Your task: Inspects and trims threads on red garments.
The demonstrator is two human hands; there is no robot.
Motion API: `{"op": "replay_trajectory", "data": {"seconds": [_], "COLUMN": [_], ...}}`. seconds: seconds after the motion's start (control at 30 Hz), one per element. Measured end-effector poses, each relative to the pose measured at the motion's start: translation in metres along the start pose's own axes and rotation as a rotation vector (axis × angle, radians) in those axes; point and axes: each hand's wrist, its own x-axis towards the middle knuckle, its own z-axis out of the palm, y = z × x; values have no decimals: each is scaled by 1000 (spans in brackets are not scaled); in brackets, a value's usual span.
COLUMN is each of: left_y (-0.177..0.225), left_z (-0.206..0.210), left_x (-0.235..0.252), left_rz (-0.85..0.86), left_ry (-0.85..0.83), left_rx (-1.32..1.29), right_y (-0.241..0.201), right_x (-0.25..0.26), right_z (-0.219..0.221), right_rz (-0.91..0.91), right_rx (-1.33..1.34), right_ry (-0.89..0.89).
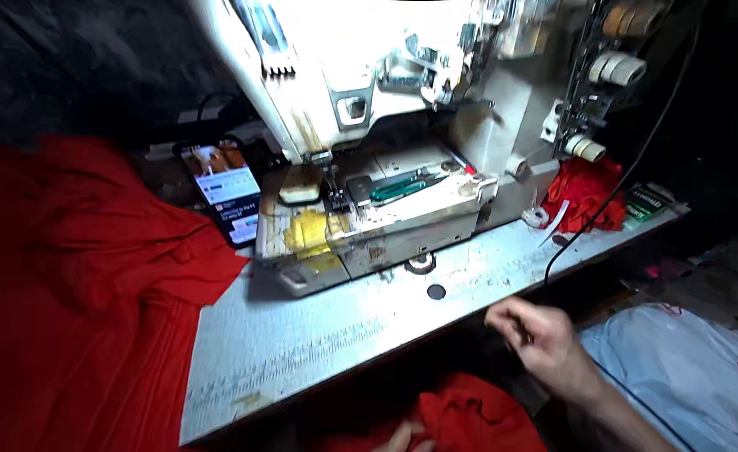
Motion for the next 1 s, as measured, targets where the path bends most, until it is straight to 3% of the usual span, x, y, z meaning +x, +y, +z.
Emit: {"op": "replay_trajectory", "data": {"seconds": [0.1,0.23,0.3,0.37,0.47,0.5,0.6,0.67,0.73,0.87,1.0], "left_y": [-10,-9,-9,-9,-8,-7,-1,8,18,27,49], "left_z": [8,9,12,16,14,13,6,-6,-20,-20,-29], "left_x": [10,13,11,10,15,15,15,16,17,18,31], "left_rz": [124,65,76,128,252,281,243,157,144,213,296], "left_ry": [63,126,148,145,122,146,369,545,616,524,426], "left_rx": [-105,-262,-277,-267,-131,-93,-205,-330,-401,-315,-273], "right_y": [-8,-3,-18,-25,-13,-9,-5,1,8,4,1], "right_x": [50,67,35,-4,-40,-47,-63,-70,-79,-85,-91], "right_z": [-23,-30,-14,10,41,48,59,59,61,68,69], "right_rz": [46,12,-102,-140,127,250,538,573,562,574,728], "right_rx": [-123,-468,-313,27,443,512,718,764,767,805,906], "right_ry": [-39,-95,-56,-205,-714,-777,-592,-478,-401,-307,-213]}}
